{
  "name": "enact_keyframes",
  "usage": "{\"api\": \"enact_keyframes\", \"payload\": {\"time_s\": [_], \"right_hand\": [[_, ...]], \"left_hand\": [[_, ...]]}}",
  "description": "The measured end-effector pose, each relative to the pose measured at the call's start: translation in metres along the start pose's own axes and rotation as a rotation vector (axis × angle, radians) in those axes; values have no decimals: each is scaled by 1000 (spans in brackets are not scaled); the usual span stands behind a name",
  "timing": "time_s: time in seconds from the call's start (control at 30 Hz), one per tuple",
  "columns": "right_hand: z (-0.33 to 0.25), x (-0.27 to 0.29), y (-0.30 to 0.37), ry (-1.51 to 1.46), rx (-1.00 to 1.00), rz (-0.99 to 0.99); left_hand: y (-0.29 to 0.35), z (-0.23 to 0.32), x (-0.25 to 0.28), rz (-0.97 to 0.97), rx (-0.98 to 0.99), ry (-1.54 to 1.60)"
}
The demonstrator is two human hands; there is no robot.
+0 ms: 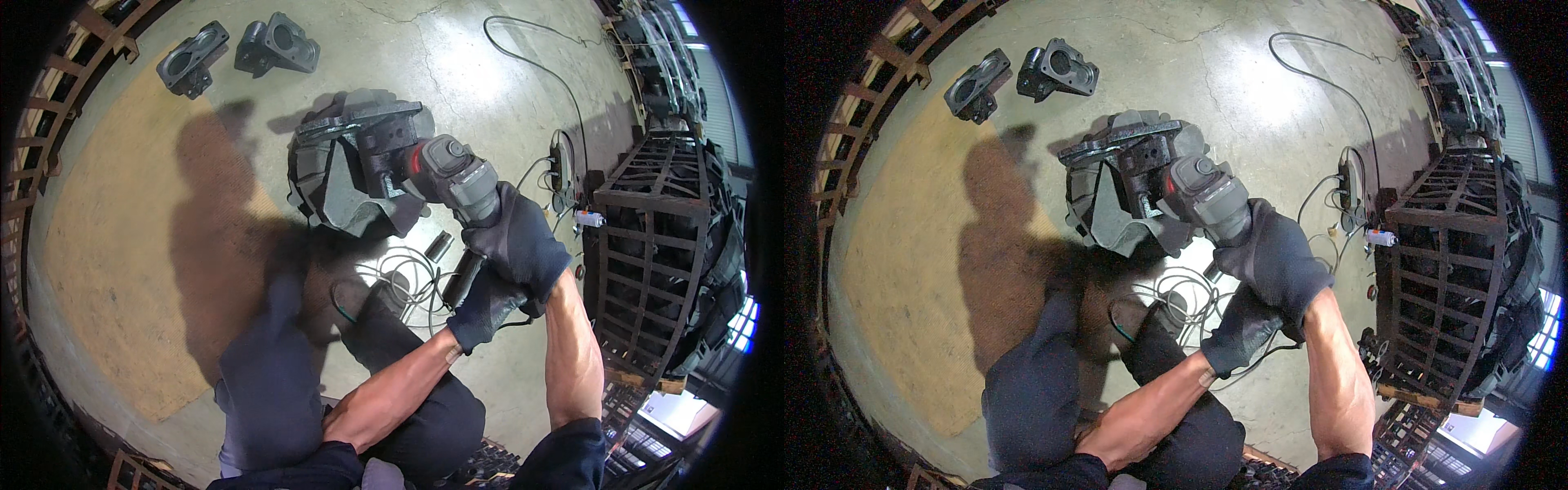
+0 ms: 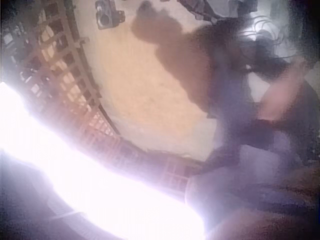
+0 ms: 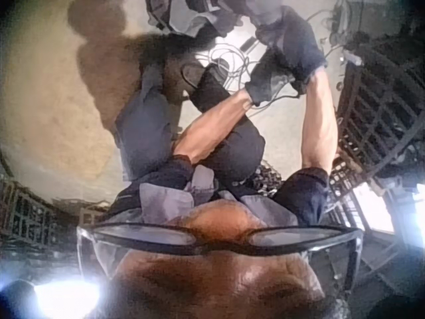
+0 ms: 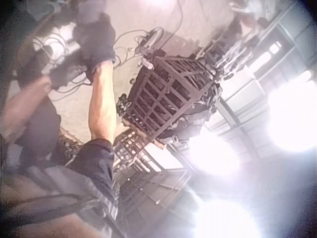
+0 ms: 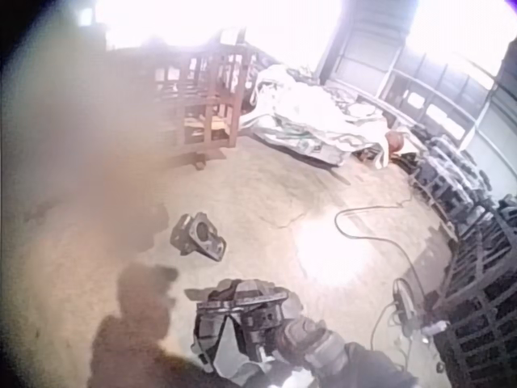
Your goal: The person sits on the floor and uses a handheld angle grinder to smooth the surfaces of metal engine parts. They repeatedly pick up parts, grind them, inspect them, and place them on a nearby table.
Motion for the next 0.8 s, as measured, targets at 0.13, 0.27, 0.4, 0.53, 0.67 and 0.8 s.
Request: {"api": "enact_keyframes", "payload": {"time_s": [0.13,0.27,0.4,0.53,0.67,0.8], "right_hand": [[2,3,1,23,-18,32],[9,3,-1,-2,30,40],[3,1,0,35,-26,5],[9,2,4,15,-36,22],[11,1,6,-3,-53,-8],[-1,0,4,15,-44,-30]], "left_hand": [[-1,-4,1,10,83,166],[3,22,-12,11,-54,-183],[0,12,-3,9,-117,-257],[8,23,-6,48,-185,-576],[20,43,-27,44,-73,-328],[13,30,-13,-17,20,-254]]}}
Point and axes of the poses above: each hand's wrist, its own y-axis away from the middle knuckle, its own x-axis out of the back of the hand, z = x × y, the point moved 8 cm from there along -y, towards the middle knuckle, and after that the axes turned 8 degrees about z, right-handed, at the moved point
